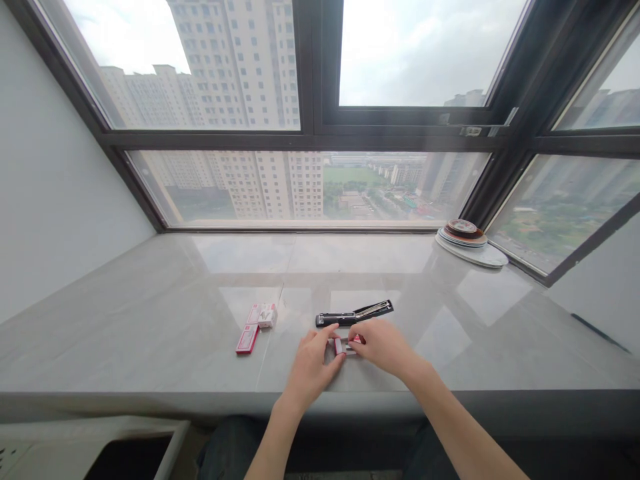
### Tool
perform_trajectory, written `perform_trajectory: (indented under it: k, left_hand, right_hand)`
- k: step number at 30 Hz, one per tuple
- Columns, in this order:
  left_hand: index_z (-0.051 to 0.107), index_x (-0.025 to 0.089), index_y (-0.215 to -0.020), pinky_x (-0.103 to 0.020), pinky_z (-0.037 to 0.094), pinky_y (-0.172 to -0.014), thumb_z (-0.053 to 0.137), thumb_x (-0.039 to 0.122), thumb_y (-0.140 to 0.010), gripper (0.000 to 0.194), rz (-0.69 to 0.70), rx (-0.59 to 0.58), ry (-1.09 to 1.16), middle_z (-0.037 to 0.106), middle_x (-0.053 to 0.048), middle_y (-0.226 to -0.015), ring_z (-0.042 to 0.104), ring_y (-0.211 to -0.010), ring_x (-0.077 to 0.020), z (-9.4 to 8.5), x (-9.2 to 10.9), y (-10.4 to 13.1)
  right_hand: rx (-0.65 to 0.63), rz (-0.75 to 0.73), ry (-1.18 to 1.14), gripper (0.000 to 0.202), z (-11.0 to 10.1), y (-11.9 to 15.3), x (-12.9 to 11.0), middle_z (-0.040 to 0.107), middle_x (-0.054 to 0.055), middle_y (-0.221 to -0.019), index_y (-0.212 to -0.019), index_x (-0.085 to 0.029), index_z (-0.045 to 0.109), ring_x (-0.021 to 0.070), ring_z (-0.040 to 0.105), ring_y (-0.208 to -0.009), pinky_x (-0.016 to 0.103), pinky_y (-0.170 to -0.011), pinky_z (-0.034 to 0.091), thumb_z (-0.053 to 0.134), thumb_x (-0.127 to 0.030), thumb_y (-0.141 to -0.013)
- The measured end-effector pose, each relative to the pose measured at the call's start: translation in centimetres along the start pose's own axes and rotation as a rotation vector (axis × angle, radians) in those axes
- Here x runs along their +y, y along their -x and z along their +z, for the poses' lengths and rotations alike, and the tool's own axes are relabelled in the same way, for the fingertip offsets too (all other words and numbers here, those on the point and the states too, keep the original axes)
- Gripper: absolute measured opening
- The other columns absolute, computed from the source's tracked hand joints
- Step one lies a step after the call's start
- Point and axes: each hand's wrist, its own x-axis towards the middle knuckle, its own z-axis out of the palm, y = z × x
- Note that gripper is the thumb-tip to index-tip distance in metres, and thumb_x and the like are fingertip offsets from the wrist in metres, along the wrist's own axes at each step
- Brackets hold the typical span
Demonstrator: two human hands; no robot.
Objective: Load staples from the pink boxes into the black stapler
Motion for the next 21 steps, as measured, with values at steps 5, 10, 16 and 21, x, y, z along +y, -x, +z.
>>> perform_trajectory:
  k: [5, 10, 16, 21]
  left_hand:
    - [0.051, 0.031, -0.143, -0.045, 0.048, -0.100, 0.066, 0.022, -0.083, 0.062, -0.005, 0.000, 0.008, 0.070, -0.004, -0.117, 0.060, -0.111, -0.0266, -0.1, -0.3, 0.0]
    - [0.049, 0.031, -0.144, -0.043, 0.047, -0.101, 0.067, 0.021, -0.083, 0.065, -0.005, 0.018, 0.009, 0.070, -0.003, -0.117, 0.061, -0.110, -0.0253, 0.0, -0.5, 0.0]
    - [0.047, 0.033, -0.146, -0.042, 0.047, -0.100, 0.070, 0.026, -0.083, 0.067, -0.014, 0.037, 0.025, 0.068, -0.003, -0.119, 0.062, -0.105, -0.0233, 0.0, -0.5, 0.1]
    - [0.056, 0.027, -0.136, -0.039, 0.049, -0.088, 0.055, 0.036, -0.096, 0.041, -0.088, 0.095, 0.019, 0.070, -0.004, -0.100, 0.064, -0.089, -0.0218, 0.4, -0.3, -0.1]
  right_hand:
    - [-0.077, -0.064, 0.114, 0.014, 0.8, -2.1, -1.2, 0.072, 0.006, -0.073, -0.070, -0.025, 0.077, 0.0232, 0.064, -0.075, 0.029, -0.069, 0.035, 0.068, -0.018, -0.077]
    - [-0.059, -0.076, -0.053, 0.013, 0.0, -1.2, 0.3, 0.069, 0.000, -0.070, -0.084, -0.026, 0.076, 0.0179, 0.060, -0.070, 0.025, -0.066, 0.035, 0.064, -0.023, -0.080]
    - [0.022, 0.074, -0.335, 0.020, -0.8, 1.6, 4.5, 0.062, -0.003, -0.066, -0.094, -0.023, 0.075, 0.0153, 0.054, -0.064, 0.025, -0.065, 0.039, 0.061, -0.032, -0.085]
    - [0.005, 0.114, -0.448, 0.039, -0.1, 3.3, 5.4, 0.069, 0.000, -0.083, -0.114, -0.023, 0.074, 0.0149, 0.054, -0.065, 0.026, -0.063, 0.043, 0.070, -0.042, -0.080]
